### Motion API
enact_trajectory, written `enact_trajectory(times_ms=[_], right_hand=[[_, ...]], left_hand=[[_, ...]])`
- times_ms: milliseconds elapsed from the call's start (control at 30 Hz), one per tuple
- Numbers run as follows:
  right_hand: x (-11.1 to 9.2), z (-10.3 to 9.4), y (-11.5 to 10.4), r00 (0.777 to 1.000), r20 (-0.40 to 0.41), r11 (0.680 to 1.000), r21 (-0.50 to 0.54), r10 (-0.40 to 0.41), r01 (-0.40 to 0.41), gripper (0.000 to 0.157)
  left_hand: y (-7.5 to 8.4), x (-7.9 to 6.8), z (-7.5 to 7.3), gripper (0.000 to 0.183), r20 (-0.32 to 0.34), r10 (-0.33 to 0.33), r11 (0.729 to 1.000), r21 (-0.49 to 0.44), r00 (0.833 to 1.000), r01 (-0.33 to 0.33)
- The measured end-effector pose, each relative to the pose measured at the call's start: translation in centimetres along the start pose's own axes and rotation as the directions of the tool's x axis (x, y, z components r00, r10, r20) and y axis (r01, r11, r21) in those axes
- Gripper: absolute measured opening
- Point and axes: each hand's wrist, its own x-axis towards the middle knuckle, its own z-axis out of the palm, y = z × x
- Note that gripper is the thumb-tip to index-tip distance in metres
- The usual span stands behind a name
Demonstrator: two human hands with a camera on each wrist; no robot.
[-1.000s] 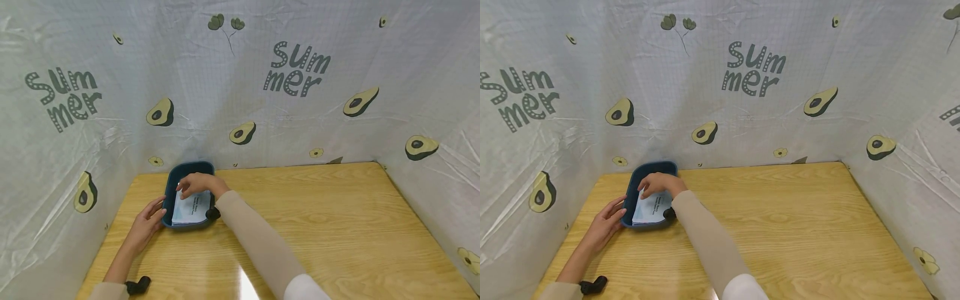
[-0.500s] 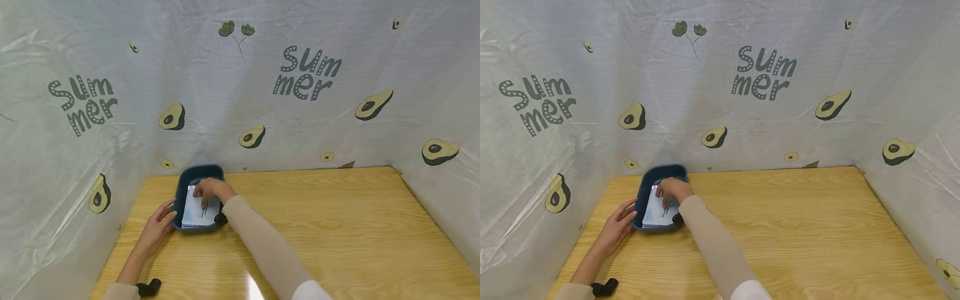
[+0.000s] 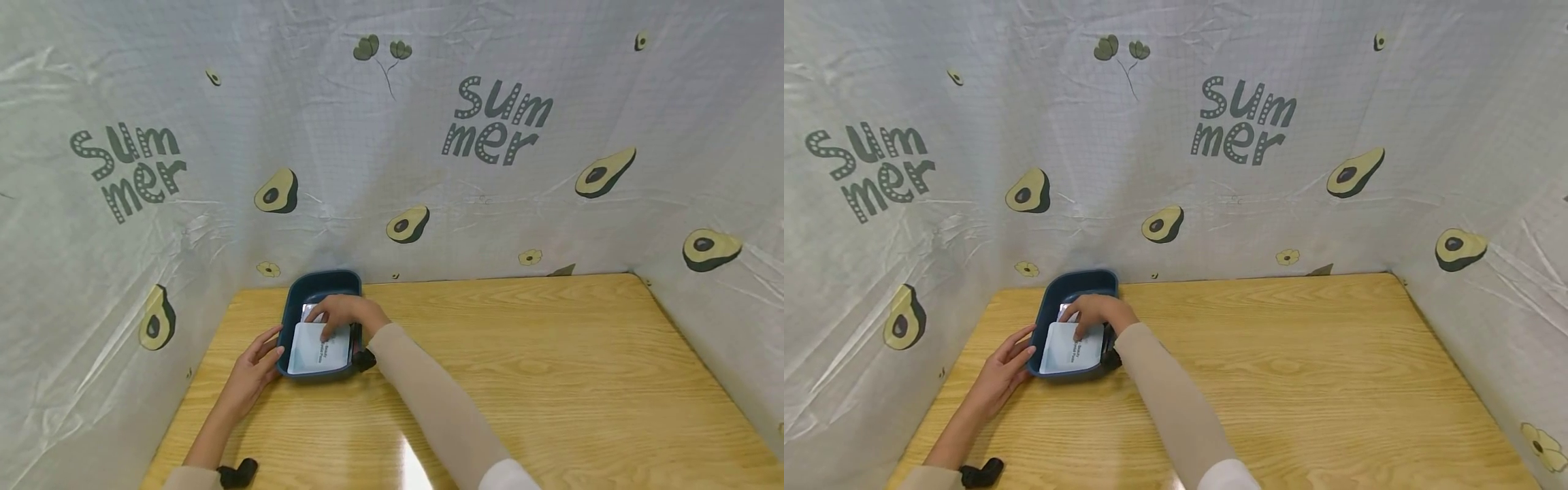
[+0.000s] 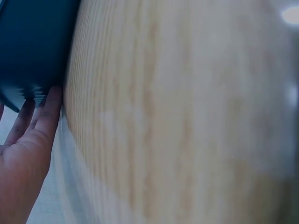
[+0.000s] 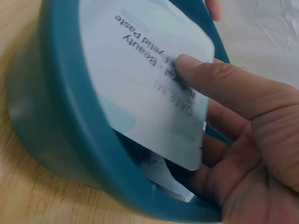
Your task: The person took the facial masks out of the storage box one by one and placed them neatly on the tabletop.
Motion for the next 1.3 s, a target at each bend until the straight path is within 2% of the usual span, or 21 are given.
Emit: enact_trajectory(times_ms=[233, 500, 800, 967, 1100, 1300], right_hand=[[-0.2, 0.0, 0.1, 1.000, -0.018, 1.000, 0.025, 0.006, -0.006, 0.051], [-0.1, 0.3, 0.0, 0.996, -0.058, 0.997, 0.026, -0.073, 0.075, 0.051], [-0.9, 0.0, 0.7, 0.985, -0.139, 0.993, 0.045, -0.101, 0.108, 0.052], [-1.5, -0.2, 1.6, 0.956, -0.263, 0.979, 0.123, -0.127, 0.164, 0.052], [-2.1, -0.4, 2.9, 0.927, -0.354, 0.951, 0.229, -0.119, 0.209, 0.050], [-3.7, -0.9, 4.5, 0.900, -0.423, 0.915, 0.315, -0.103, 0.253, 0.049]], left_hand=[[0.0, -0.1, 0.1, 0.060, -0.002, 0.006, 1.000, 0.003, 1.000, -0.006], [0.2, -0.5, -0.1, 0.060, -0.038, -0.014, 0.999, 0.038, 0.999, 0.015], [-0.1, -0.1, 0.3, 0.059, -0.024, 0.003, 1.000, 0.024, 1.000, -0.003], [0.0, -0.2, 0.2, 0.060, -0.022, 0.013, 1.000, 0.016, 1.000, -0.013], [0.0, -0.3, 0.1, 0.059, -0.012, 0.024, 1.000, 0.012, 1.000, -0.024], [0.0, -0.3, 0.3, 0.059, -0.004, 0.027, 1.000, 0.012, 1.000, -0.027]])
